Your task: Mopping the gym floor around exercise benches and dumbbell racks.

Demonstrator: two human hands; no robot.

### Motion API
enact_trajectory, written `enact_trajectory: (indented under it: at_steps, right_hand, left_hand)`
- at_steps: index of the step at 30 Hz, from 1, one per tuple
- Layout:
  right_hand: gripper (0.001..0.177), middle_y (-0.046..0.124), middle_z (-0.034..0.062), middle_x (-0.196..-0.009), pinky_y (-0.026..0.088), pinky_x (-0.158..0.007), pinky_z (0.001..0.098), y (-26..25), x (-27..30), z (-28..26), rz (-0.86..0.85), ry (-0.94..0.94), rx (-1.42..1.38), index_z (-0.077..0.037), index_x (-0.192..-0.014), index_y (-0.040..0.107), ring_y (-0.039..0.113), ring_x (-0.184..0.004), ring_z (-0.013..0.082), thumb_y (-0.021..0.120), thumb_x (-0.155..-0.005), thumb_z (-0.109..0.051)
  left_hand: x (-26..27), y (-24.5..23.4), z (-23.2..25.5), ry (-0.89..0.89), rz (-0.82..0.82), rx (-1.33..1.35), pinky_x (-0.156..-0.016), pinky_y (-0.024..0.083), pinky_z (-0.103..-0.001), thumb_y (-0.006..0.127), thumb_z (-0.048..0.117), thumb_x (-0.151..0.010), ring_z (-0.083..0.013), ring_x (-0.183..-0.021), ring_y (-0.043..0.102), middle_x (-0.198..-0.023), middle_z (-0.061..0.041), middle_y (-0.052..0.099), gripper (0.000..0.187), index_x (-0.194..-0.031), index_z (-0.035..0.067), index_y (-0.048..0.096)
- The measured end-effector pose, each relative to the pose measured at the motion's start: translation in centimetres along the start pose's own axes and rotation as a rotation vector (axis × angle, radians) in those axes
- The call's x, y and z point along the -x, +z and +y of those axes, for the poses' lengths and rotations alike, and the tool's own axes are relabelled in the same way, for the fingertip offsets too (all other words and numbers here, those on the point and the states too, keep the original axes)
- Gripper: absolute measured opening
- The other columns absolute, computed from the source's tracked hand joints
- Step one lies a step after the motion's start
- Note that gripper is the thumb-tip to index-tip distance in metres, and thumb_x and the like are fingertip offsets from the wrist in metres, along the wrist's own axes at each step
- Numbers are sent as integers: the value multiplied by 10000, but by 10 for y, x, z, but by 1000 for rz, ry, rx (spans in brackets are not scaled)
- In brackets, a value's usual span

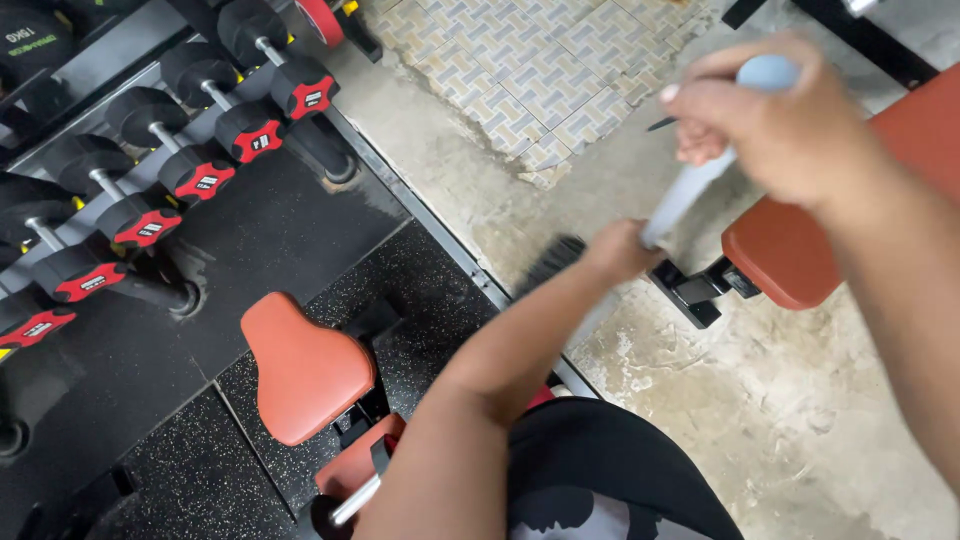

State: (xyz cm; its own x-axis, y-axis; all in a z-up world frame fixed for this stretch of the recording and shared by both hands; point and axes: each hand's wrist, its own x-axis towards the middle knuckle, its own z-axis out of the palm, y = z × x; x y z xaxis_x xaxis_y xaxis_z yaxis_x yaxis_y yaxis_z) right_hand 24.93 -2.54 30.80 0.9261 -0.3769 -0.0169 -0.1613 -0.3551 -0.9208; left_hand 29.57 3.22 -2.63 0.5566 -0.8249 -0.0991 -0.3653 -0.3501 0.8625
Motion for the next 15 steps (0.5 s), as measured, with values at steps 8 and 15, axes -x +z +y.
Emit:
enact_trajectory:
  at_steps: [8,15]
  right_hand:
    - [253,600,39,-661,489,-547,301,44,-62,6,-97,200,61,-3,-774,664,575,-558,138,722,-923,-200]
    - [280,574,48,-620,433,-498,306,127,-182,-3,-180,198,34,-23,-735,635,530,-510,139,722,-913,-220]
  left_hand:
    - [2,49,-3,61,-154,316,-828,600,-373,829,253,-765,-241,-896,771,-954,-104,794,318,-1065,153,799]
    - [-49,-27,-87,64,-138,417,-890,588,-344,817,215,-799,-214,-961,760,-1051,-91,792,363,-1149,137,763]
